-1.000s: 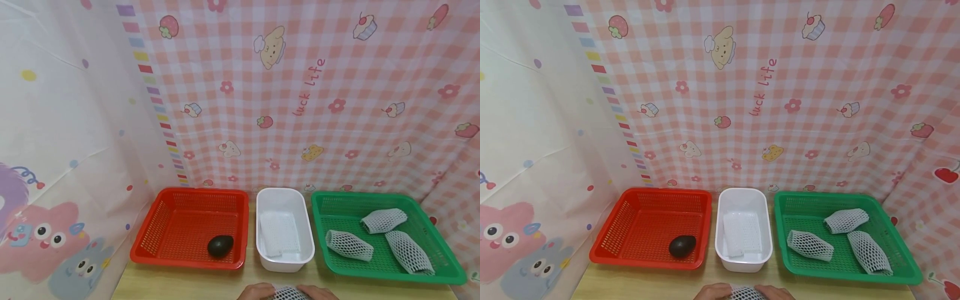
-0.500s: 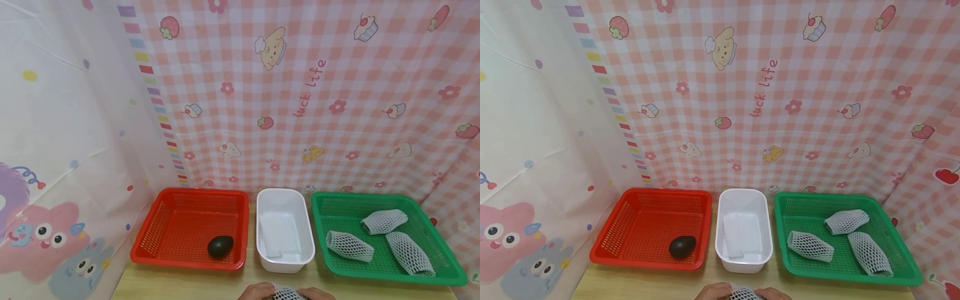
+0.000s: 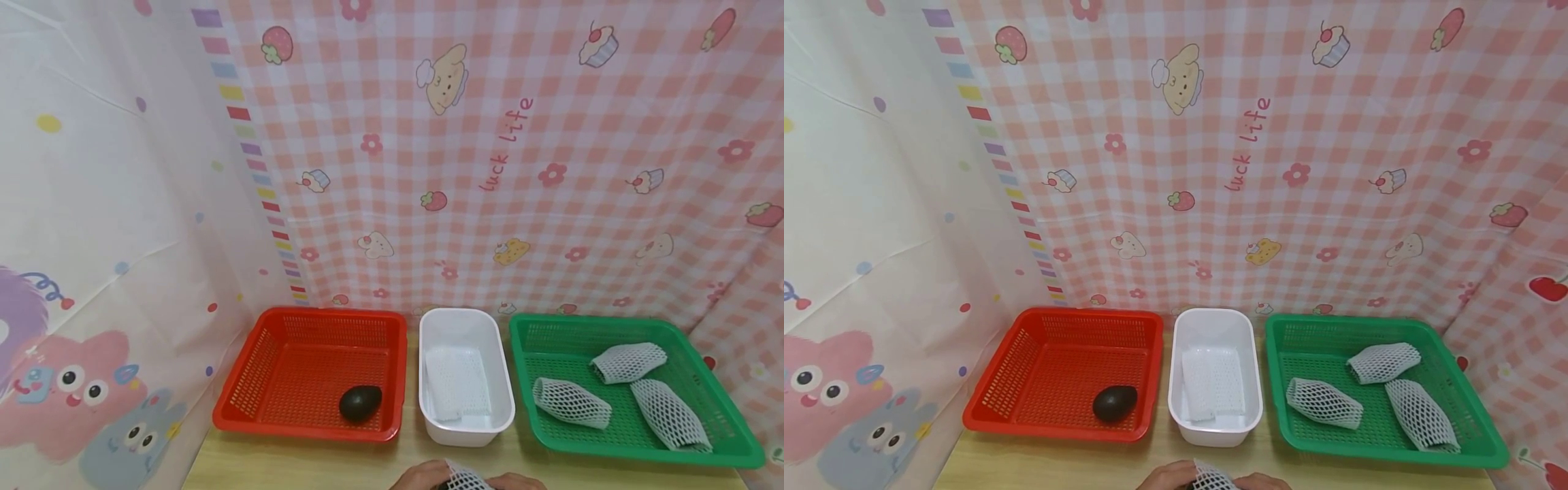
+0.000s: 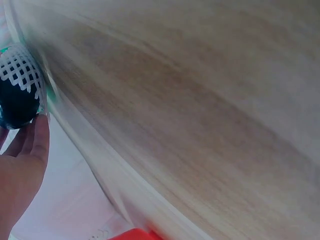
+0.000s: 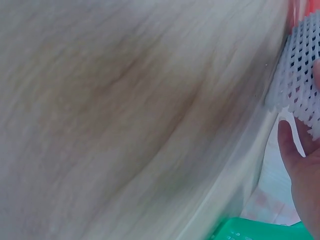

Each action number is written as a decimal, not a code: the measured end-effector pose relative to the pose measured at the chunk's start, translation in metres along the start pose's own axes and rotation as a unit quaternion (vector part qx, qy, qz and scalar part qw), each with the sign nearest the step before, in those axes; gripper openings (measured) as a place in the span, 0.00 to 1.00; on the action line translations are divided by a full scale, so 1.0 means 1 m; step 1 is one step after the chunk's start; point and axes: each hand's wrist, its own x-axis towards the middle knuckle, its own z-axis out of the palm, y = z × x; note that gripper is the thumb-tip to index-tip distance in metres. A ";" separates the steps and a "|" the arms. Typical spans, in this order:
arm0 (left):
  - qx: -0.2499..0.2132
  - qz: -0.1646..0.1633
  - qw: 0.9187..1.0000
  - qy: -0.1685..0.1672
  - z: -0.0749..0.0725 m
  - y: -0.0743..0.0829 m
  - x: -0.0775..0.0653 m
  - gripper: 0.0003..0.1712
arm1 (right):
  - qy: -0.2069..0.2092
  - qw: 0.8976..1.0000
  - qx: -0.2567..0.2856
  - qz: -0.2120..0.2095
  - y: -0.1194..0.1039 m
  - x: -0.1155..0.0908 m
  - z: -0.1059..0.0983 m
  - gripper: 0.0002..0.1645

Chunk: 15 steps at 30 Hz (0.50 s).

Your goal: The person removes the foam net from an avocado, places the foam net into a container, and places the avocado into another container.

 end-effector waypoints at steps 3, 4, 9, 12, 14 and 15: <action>0.035 0.014 0.999 0.014 0.001 0.005 -0.001 0.22 | 0.013 0.999 -0.024 -0.018 0.011 -0.003 0.004 0.12; 0.045 0.012 0.999 0.015 0.001 0.007 -0.001 0.21 | 0.013 0.999 -0.028 -0.017 0.010 -0.003 0.005 0.11; 0.007 -0.058 0.998 -0.006 -0.002 0.021 0.002 0.23 | 0.003 1.000 -0.018 -0.003 0.031 -0.007 0.010 0.12; -0.005 -0.099 0.995 -0.016 -0.007 0.028 0.001 0.25 | 0.027 0.999 -0.024 -0.033 0.031 -0.008 0.013 0.12; 0.017 -0.102 0.994 -0.019 -0.008 0.027 0.000 0.27 | 0.046 0.997 -0.036 -0.044 0.016 -0.006 0.011 0.11; 0.033 -0.095 0.995 -0.020 -0.008 0.026 -0.001 0.27 | 0.051 0.997 -0.041 -0.042 0.009 -0.005 0.010 0.11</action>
